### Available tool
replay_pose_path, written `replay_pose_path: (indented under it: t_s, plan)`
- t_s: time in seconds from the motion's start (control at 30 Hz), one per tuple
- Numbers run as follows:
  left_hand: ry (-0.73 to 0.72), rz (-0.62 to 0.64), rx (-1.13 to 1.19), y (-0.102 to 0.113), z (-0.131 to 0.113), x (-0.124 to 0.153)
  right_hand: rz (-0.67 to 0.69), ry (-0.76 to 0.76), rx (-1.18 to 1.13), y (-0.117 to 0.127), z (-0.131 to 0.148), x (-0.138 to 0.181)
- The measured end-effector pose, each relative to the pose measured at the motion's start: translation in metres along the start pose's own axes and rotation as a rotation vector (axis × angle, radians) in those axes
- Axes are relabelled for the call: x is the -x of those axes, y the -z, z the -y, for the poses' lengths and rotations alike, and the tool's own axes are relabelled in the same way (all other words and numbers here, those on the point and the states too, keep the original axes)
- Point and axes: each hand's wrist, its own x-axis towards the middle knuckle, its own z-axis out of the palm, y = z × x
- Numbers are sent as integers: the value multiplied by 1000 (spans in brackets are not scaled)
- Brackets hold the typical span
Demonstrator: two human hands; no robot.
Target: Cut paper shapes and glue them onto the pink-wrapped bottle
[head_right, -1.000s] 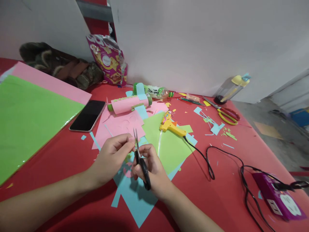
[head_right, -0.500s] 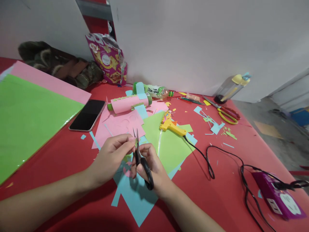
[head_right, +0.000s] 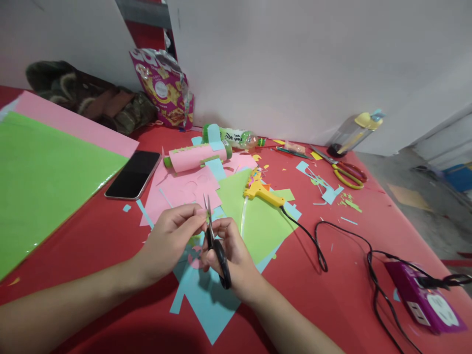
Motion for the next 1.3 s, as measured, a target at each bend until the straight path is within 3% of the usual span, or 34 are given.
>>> replay_pose_path:
  t_s: [1.3]
  plan:
    - [-104,-74,-157,1,-1,1,-72,-18,-21,-4,3,2]
